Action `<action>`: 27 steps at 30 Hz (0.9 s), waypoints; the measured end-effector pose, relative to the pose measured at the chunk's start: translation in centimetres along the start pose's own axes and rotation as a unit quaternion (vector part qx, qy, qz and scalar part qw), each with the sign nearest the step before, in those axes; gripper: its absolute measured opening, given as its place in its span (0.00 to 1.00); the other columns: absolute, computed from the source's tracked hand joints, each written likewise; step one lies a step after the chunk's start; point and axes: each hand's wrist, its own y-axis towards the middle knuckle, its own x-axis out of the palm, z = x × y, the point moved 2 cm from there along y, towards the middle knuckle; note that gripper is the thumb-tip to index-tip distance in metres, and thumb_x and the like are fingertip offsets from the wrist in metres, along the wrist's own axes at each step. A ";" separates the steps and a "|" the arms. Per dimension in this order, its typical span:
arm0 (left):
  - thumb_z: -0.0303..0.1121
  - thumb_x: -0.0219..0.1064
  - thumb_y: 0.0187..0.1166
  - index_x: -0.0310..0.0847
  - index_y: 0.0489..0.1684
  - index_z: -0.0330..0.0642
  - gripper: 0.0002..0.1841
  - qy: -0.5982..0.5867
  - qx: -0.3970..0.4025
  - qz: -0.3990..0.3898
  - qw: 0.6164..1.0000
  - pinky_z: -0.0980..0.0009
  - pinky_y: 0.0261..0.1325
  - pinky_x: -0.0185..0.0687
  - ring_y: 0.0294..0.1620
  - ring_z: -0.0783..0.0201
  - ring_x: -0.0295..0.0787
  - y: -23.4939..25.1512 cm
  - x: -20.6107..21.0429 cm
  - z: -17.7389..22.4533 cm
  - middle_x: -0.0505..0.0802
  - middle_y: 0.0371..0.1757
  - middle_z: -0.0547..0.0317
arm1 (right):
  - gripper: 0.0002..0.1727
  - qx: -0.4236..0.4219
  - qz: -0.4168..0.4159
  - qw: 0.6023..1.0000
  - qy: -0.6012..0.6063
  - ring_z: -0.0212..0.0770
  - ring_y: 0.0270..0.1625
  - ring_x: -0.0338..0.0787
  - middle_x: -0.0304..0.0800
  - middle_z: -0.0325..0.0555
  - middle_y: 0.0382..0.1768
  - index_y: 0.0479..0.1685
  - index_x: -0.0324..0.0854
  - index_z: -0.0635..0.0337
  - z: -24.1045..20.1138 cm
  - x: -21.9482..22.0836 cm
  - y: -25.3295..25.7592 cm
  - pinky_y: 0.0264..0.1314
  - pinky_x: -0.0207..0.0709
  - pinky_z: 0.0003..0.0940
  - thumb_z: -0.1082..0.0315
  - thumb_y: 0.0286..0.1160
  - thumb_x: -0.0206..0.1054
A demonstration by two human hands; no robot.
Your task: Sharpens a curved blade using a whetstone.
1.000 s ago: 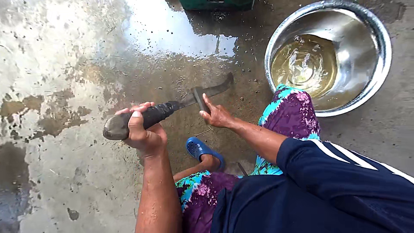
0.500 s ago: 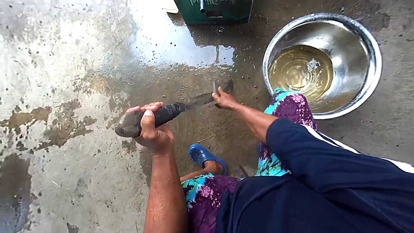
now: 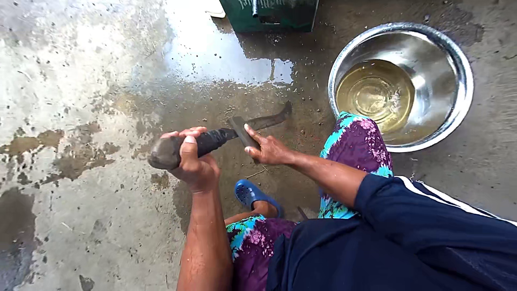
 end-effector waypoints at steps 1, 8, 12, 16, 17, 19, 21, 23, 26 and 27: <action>0.28 0.60 0.77 0.75 0.55 0.48 0.11 -0.004 0.007 -0.009 1.000 0.49 0.64 0.87 0.52 0.55 0.92 -0.2 0.4 0.2 0.93 0.43 0.60 | 0.43 0.022 0.009 1.000 0.004 0.62 0.47 0.94 0.94 0.63 0.47 0.98 0.45 0.45 1.1 -0.8 1.9 0.54 0.83 0.67 0.42 0.87 0.55; 0.28 0.60 0.76 0.75 0.55 0.47 0.11 -0.001 0.007 0.004 1.000 0.47 0.64 0.87 0.52 0.54 0.93 -0.5 -0.1 0.1 0.93 0.43 0.59 | 0.44 -0.021 -0.002 1.000 -0.006 0.57 0.39 0.93 0.93 0.58 0.39 0.98 0.46 0.45 -0.3 -0.1 -1.0 0.46 0.84 0.61 0.43 0.85 0.57; 0.29 0.65 0.75 0.76 0.55 0.46 0.12 -0.016 0.025 -0.040 0.999 0.46 0.64 0.87 0.51 0.53 0.93 -0.7 0.6 0.2 0.93 0.42 0.57 | 0.44 0.085 -0.010 0.996 0.015 0.64 0.64 0.90 0.89 0.64 0.64 0.98 0.43 0.48 3.8 -3.1 4.8 0.69 0.76 0.70 0.39 0.88 0.50; 0.28 0.58 0.76 0.75 0.54 0.47 0.11 -0.001 0.006 -0.030 1.000 0.46 0.64 0.87 0.52 0.53 0.92 0.3 -0.3 -0.1 0.92 0.42 0.59 | 0.44 -0.005 0.003 1.000 -0.006 0.58 0.40 0.93 0.93 0.59 0.39 0.98 0.46 0.44 0.2 -0.7 -0.4 0.46 0.85 0.62 0.42 0.85 0.59; 0.28 0.59 0.76 0.76 0.54 0.47 0.11 -0.001 0.007 -0.035 0.999 0.47 0.65 0.87 0.52 0.54 0.92 0.1 0.1 0.1 0.92 0.42 0.59 | 0.44 -0.025 0.002 1.000 -0.003 0.57 0.39 0.93 0.93 0.58 0.38 0.98 0.47 0.44 0.1 -0.3 -0.9 0.45 0.84 0.62 0.43 0.84 0.59; 0.29 0.62 0.76 0.76 0.54 0.47 0.11 -0.002 0.027 -0.052 0.998 0.47 0.65 0.87 0.51 0.53 0.93 0.2 1.1 0.3 0.93 0.42 0.59 | 0.42 0.010 0.007 1.000 0.003 0.62 0.50 0.93 0.93 0.63 0.50 0.98 0.47 0.43 1.8 -2.0 2.1 0.57 0.82 0.68 0.42 0.87 0.56; 0.29 0.61 0.76 0.76 0.55 0.46 0.11 0.003 0.035 -0.060 0.998 0.46 0.64 0.87 0.51 0.53 0.93 0.0 1.1 0.2 0.93 0.42 0.58 | 0.43 0.074 -0.011 0.997 0.017 0.63 0.64 0.90 0.90 0.63 0.64 0.98 0.43 0.46 3.7 -3.3 4.8 0.69 0.76 0.70 0.39 0.87 0.51; 0.28 0.57 0.77 0.75 0.54 0.44 0.11 0.016 0.031 -0.037 0.999 0.46 0.62 0.88 0.50 0.51 0.93 1.3 0.2 -0.1 0.93 0.42 0.56 | 0.44 0.050 0.011 0.998 0.027 0.60 0.52 0.93 0.93 0.62 0.53 0.98 0.44 0.46 1.8 -1.9 3.1 0.58 0.83 0.67 0.41 0.86 0.55; 0.27 0.51 0.81 0.72 0.55 0.41 0.10 0.057 0.015 0.016 0.998 0.46 0.63 0.87 0.51 0.51 0.93 0.8 -0.2 -0.5 0.92 0.42 0.55 | 0.45 -0.016 0.011 0.999 0.032 0.56 0.37 0.93 0.93 0.57 0.36 0.99 0.42 0.45 1.0 1.8 -1.3 0.44 0.85 0.61 0.46 0.85 0.59; 0.26 0.51 0.80 0.72 0.54 0.40 0.10 0.059 0.024 0.027 0.998 0.45 0.63 0.88 0.50 0.50 0.93 1.0 0.2 -0.4 0.92 0.42 0.54 | 0.44 0.018 0.015 0.999 0.041 0.59 0.40 0.93 0.93 0.60 0.40 0.99 0.41 0.42 2.6 1.6 -0.1 0.48 0.85 0.64 0.45 0.86 0.58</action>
